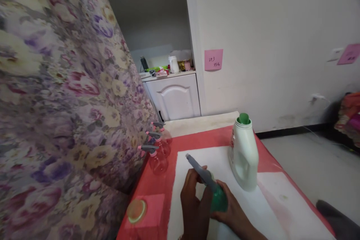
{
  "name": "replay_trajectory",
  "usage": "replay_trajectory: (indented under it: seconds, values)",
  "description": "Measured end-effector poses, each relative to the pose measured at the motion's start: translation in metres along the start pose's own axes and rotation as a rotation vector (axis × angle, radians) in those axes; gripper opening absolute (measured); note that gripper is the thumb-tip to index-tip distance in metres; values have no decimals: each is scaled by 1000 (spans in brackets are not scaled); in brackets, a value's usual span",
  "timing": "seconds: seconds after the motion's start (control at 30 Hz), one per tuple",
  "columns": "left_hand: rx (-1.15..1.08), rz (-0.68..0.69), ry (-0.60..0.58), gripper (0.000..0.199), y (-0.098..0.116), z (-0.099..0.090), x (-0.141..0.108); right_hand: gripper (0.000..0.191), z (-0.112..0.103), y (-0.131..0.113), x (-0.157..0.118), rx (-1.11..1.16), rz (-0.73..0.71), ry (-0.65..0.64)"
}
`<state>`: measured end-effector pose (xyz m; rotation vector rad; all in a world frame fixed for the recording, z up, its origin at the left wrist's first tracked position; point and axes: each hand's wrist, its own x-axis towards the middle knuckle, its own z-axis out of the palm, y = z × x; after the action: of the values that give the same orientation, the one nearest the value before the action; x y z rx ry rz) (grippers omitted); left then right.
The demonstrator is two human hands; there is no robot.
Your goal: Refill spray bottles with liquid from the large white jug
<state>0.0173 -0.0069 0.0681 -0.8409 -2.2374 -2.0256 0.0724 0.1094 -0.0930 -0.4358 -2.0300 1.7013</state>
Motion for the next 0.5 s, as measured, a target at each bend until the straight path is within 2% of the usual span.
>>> replay_trajectory:
  seconds: [0.17, 0.37, 0.5]
  values:
    - [-39, -74, 23, 36, 1, -8, 3, 87, -1, -4, -2, 7, 36, -45]
    - [-128, -107, 131, 43, -5, -8, -3, 87, -3, -4, -2, -20, 64, -41]
    - [-138, -73, 61, 43, -5, -10, -5, 87, -4, -5, -2, -38, 63, -31]
